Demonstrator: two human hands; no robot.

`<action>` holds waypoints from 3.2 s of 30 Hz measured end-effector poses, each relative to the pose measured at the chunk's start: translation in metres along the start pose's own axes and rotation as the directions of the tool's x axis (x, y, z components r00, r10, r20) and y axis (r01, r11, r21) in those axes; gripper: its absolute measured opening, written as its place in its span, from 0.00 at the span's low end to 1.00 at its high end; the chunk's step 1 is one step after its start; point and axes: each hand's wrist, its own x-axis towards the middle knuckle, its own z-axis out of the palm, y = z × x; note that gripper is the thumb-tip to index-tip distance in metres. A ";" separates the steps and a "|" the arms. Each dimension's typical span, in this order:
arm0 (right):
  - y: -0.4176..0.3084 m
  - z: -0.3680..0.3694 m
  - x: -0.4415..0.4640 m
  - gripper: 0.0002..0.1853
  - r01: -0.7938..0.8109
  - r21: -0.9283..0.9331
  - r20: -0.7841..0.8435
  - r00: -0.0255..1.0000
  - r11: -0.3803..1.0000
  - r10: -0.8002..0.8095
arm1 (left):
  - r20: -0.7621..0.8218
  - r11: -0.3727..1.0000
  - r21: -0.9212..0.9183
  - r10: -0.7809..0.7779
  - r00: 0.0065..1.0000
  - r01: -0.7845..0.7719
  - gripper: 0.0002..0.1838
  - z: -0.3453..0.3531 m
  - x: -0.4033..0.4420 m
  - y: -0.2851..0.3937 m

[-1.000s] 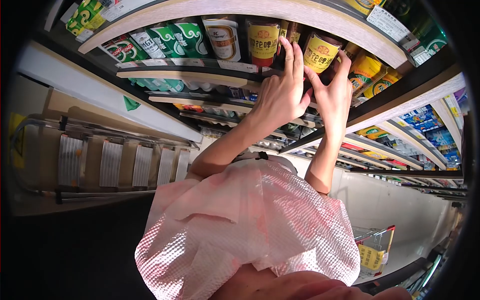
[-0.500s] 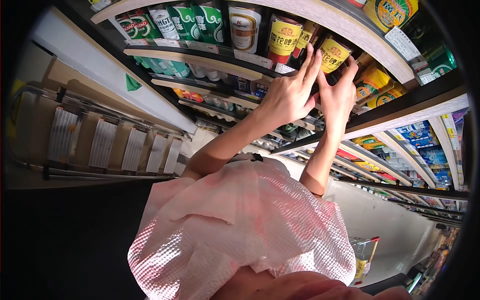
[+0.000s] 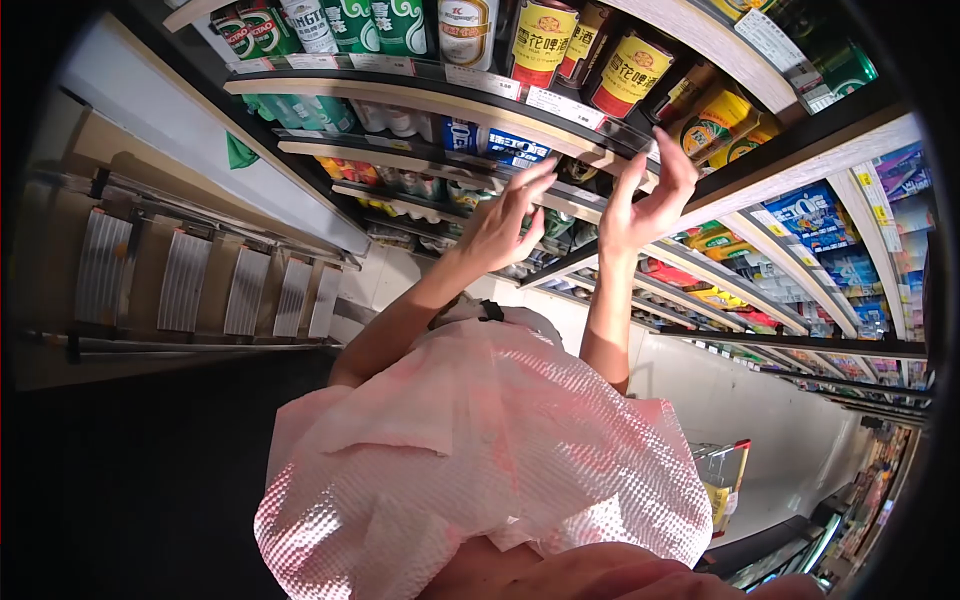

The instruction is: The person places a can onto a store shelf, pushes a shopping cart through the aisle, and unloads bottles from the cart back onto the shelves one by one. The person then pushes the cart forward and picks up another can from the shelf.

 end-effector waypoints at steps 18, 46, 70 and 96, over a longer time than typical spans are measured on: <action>-0.012 -0.064 -0.270 0.14 -0.801 -0.178 0.925 0.061 0.571 0.374 | 0.078 -0.646 -0.243 -0.756 -0.650 0.723 0.10 0.027 -0.710 0.069; 0.180 -0.206 -0.429 0.20 -0.495 -0.258 0.524 -0.793 0.830 -0.310 | -0.119 -0.454 -0.876 0.525 -0.843 -0.160 0.28 0.767 -0.370 0.473; 0.383 -0.567 -0.355 0.15 -0.342 -0.312 0.428 -0.884 0.887 -0.190 | -0.130 -0.369 -0.913 -0.139 -0.982 0.173 0.28 0.894 -0.451 0.584; 0.595 -0.827 -0.359 0.16 -0.244 0.265 0.337 -0.883 0.933 -0.327 | -0.916 -0.637 -0.330 0.038 -0.399 0.697 0.24 1.039 -0.222 0.722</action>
